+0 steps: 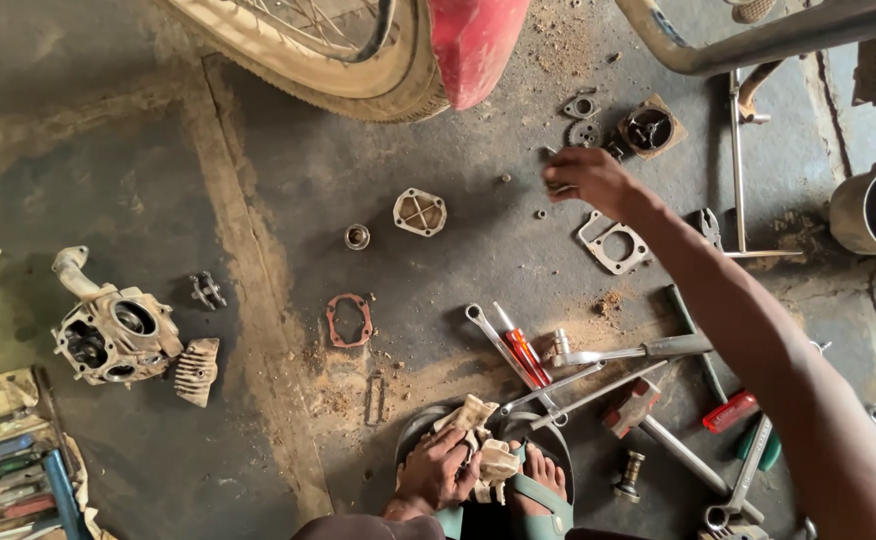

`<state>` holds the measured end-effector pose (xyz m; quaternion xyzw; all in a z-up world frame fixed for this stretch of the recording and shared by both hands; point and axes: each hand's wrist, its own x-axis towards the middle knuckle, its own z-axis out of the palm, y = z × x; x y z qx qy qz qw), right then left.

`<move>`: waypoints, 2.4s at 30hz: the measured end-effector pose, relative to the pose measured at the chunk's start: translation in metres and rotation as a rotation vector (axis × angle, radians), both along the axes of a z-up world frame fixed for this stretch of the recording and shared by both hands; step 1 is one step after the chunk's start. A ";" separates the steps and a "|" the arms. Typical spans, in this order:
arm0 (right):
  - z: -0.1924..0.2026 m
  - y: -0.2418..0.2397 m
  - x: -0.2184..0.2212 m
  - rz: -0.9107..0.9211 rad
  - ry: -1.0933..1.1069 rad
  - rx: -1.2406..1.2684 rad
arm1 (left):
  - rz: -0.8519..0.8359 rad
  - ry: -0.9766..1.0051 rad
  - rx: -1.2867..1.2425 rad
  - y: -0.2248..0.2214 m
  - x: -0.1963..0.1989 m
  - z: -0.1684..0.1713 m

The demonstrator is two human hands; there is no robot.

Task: The person sits on the workshop floor among scattered motorcycle engine components and hand tools. They pick up small metal parts and gaskets one at a time, wipe some parts with a cloth, and place them in a spread-out arrangement on the floor near a cylinder head and crankcase.

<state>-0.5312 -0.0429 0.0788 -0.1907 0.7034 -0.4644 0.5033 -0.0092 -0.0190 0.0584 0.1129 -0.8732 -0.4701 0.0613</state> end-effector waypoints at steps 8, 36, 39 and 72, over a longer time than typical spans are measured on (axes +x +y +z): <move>0.003 0.021 0.016 0.346 0.555 0.255 | -0.003 0.025 -0.005 -0.008 -0.008 0.019; 0.003 -0.017 0.035 -0.133 -0.474 -0.126 | 0.033 -0.007 -0.083 0.001 -0.001 0.003; -0.030 -0.041 0.030 -0.073 0.196 0.170 | 0.027 0.008 -0.059 0.001 -0.002 0.004; 0.005 -0.122 0.144 0.625 0.990 -0.235 | 0.010 0.050 0.001 -0.004 0.003 0.004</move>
